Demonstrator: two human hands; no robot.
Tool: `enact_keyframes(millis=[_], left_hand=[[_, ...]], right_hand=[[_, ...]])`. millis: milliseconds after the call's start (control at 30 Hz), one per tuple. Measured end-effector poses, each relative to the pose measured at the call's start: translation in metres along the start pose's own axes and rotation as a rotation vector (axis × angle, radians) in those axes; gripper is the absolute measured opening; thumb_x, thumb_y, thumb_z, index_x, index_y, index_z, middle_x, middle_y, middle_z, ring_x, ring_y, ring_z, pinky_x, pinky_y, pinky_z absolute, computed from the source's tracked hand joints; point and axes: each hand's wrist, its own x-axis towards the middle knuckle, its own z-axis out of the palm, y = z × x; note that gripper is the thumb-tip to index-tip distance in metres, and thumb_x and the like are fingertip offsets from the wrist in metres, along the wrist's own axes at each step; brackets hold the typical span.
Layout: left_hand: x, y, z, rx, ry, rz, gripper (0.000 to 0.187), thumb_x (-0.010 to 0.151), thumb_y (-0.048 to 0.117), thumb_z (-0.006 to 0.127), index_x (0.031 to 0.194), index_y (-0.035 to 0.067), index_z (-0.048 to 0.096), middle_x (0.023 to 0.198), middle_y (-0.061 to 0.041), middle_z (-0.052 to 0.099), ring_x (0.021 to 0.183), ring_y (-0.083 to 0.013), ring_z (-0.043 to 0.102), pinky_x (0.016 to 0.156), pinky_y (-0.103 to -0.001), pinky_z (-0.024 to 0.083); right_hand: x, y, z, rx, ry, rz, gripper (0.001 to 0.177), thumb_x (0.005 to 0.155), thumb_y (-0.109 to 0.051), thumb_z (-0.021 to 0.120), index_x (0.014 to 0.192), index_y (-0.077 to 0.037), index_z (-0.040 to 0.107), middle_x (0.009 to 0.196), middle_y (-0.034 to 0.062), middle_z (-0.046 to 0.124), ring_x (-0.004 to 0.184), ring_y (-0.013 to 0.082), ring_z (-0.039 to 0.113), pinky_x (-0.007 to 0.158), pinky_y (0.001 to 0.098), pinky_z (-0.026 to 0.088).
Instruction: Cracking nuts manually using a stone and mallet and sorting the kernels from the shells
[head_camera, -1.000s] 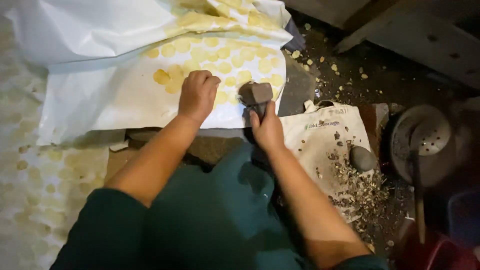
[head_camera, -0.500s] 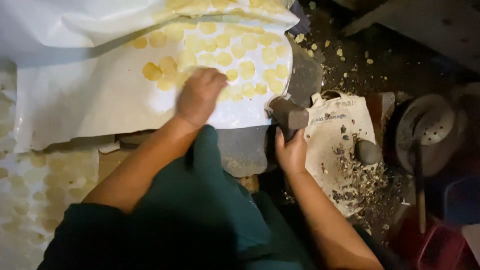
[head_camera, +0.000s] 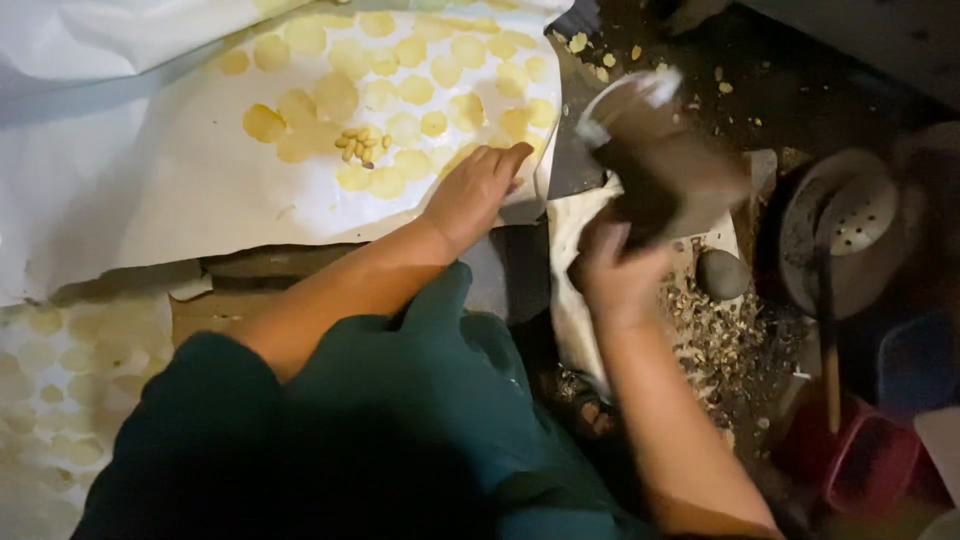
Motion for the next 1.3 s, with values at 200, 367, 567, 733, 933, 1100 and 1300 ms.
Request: enact_keyframes(millis=[200,367,567,733,933,1100,1300], left_hand=[[-0.049,-0.046,-0.115,0.355,0.232,-0.151,0.049,0.08,0.023,0.091,0.122,0.008,0.07,0.112,-0.012,0.056,0.104,-0.0312,0.058,0.086,-0.044,0.05],[-0.058,-0.078,-0.098,0.235,0.295,-0.139,0.013,0.094,0.009,0.078,0.106,0.007,0.074,0.098,-0.011,0.06,0.095,-0.0319,0.061,0.082,-0.039,0.052],[-0.062,-0.075,-0.105,0.073,0.216,-0.242,0.024,0.093,0.004,0.079,0.115,0.007,0.072,0.103,-0.012,0.061,0.1,-0.0348,0.061,0.089,-0.043,0.051],[-0.059,-0.069,-0.112,0.05,0.215,-0.32,0.036,0.088,0.005,0.084,0.121,0.006,0.07,0.107,-0.017,0.058,0.097,-0.0414,0.061,0.085,-0.05,0.051],[-0.043,-0.07,-0.108,0.03,0.223,-0.264,0.009,0.097,0.004,0.075,0.105,0.006,0.076,0.102,-0.011,0.061,0.091,-0.0348,0.053,0.079,-0.045,0.047],[-0.036,-0.063,-0.077,0.247,0.167,-0.101,0.011,0.092,0.012,0.078,0.1,0.016,0.07,0.088,-0.006,0.059,0.087,-0.0284,0.062,0.078,-0.041,0.05],[-0.024,-0.015,-0.012,0.124,0.083,-0.071,0.013,0.083,0.021,0.075,0.091,0.013,0.068,0.087,-0.006,0.062,0.087,-0.0282,0.062,0.075,-0.042,0.047]], right_hand=[[-0.008,0.047,0.043,-0.449,-0.58,0.351,0.053,0.095,-0.051,0.069,0.115,-0.005,0.056,0.095,0.0322,0.071,0.097,0.0531,0.07,0.08,0.064,0.055],[0.048,0.005,0.011,-0.27,-0.501,0.259,0.038,0.096,-0.042,0.075,0.101,-0.006,0.064,0.077,0.0224,0.07,0.081,0.0427,0.072,0.067,0.0517,0.055],[0.005,0.03,0.038,-0.389,-0.409,0.211,0.043,0.095,-0.033,0.073,0.114,0.002,0.055,0.089,0.0355,0.068,0.091,0.056,0.068,0.07,0.065,0.053],[0.046,0.004,0.027,-0.376,-0.626,0.285,0.052,0.094,-0.048,0.075,0.111,-0.001,0.061,0.095,0.0342,0.07,0.1,0.056,0.067,0.08,0.066,0.053],[0.002,0.03,0.038,-0.276,-0.422,0.228,0.038,0.094,-0.033,0.062,0.115,-0.003,0.054,0.087,0.0241,0.071,0.076,0.0451,0.07,0.062,0.054,0.05],[0.013,0.018,0.03,-0.346,-0.556,0.405,0.047,0.09,-0.048,0.076,0.113,-0.01,0.063,0.089,0.0248,0.074,0.096,0.0482,0.071,0.078,0.0614,0.055],[0.042,-0.028,-0.033,0.086,-0.264,0.106,0.012,0.106,-0.014,0.069,0.106,-0.006,0.06,0.07,0.0127,0.067,0.053,0.0237,0.069,0.045,0.0339,0.053]])
